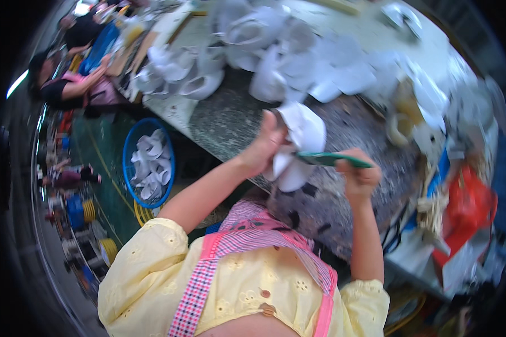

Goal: The person applies adhesive to the inner edge of white shoe components using a brush.

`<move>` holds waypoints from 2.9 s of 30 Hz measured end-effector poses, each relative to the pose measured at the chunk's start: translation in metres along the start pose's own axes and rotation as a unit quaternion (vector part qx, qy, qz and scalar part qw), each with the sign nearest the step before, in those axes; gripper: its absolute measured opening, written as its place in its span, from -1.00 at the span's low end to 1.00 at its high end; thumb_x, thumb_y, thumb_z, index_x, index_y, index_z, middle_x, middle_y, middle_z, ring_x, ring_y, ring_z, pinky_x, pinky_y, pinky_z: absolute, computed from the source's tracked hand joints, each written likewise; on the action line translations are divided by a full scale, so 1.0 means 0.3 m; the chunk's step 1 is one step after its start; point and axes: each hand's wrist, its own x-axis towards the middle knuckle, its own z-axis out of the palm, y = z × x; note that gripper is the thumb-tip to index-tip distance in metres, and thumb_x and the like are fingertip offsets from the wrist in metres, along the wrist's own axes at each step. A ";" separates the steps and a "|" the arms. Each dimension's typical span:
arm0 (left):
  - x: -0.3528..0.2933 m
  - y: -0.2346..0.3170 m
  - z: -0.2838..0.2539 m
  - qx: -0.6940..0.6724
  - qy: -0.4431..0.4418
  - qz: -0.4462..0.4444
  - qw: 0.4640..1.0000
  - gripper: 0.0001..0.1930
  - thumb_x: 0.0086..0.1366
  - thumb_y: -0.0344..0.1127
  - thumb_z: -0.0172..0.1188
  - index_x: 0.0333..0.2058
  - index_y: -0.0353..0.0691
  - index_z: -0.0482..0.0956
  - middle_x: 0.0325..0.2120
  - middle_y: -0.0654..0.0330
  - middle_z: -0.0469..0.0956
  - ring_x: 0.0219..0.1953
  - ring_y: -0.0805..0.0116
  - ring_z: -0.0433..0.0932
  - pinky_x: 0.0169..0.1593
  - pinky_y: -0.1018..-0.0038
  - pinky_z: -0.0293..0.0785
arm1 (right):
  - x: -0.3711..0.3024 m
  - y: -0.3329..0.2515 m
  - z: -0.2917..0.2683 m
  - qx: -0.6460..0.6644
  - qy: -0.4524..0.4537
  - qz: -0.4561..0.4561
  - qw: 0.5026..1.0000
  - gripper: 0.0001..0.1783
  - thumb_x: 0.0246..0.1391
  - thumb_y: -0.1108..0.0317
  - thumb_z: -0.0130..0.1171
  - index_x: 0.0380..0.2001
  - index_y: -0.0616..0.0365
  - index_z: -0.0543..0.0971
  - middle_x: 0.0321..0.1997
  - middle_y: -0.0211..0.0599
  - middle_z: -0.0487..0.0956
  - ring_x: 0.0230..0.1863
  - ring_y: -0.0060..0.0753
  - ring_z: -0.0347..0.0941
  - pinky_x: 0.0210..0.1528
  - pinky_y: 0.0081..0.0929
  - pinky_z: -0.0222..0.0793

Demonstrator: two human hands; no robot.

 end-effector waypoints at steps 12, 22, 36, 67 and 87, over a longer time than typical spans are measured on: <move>-0.282 0.499 -0.868 0.454 0.377 0.139 0.795 -0.17 0.04 0.37 -0.53 -0.15 -0.33 0.30 -0.26 0.00 0.39 -0.16 0.18 0.35 -0.05 0.42 0.17 | 0.113 0.171 0.159 -0.085 0.156 0.127 0.976 -0.87 -0.02 0.40 0.00 -0.50 0.26 0.42 -0.57 -0.42 0.39 -0.62 -0.69 0.21 -0.58 -0.73 0.13; 0.068 0.845 -1.517 0.673 0.398 0.071 0.619 -0.15 -0.05 0.44 -0.48 0.06 -0.07 0.10 -0.22 -0.17 0.37 -0.13 -0.05 0.32 -0.06 0.26 0.20 | 0.055 0.101 0.238 -0.182 0.230 0.169 0.941 -0.82 -0.01 0.35 0.00 -0.53 0.27 0.41 -0.60 -0.42 0.38 -0.62 -0.67 0.19 -0.59 -0.71 0.09; 0.130 0.305 -1.303 0.671 0.460 0.233 0.533 -0.80 -0.14 -0.27 0.17 -0.49 -0.18 0.45 -0.55 0.17 0.44 -0.44 0.19 0.38 -0.26 0.37 0.30 | 0.066 0.061 0.303 -0.189 0.219 0.176 0.941 -0.84 -0.04 0.37 0.04 -0.48 0.28 0.44 -0.55 -0.42 0.40 -0.59 -0.69 0.22 -0.56 -0.74 0.15; 0.150 0.412 -1.149 0.567 0.323 0.324 0.685 -0.69 -0.12 -0.38 0.13 -0.31 -0.25 0.40 -0.40 0.12 0.43 -0.33 0.22 0.39 -0.22 0.41 0.31 | 0.020 0.052 0.306 -0.194 0.232 0.202 0.932 -0.86 -0.05 0.40 0.04 -0.51 0.29 0.44 -0.57 -0.43 0.37 -0.57 -0.68 0.17 -0.57 -0.70 0.05; 0.052 0.378 -0.449 0.614 -0.043 0.351 0.705 -0.83 -0.28 -0.63 0.02 -0.62 -0.23 0.41 -0.17 0.20 0.37 0.01 0.25 0.23 0.00 0.35 0.14 | 0.003 0.097 0.111 -0.101 0.267 0.190 0.939 -0.89 -0.09 0.43 0.07 -0.52 0.28 0.45 -0.62 -0.45 0.41 -0.62 -0.67 0.28 -0.58 -0.71 0.18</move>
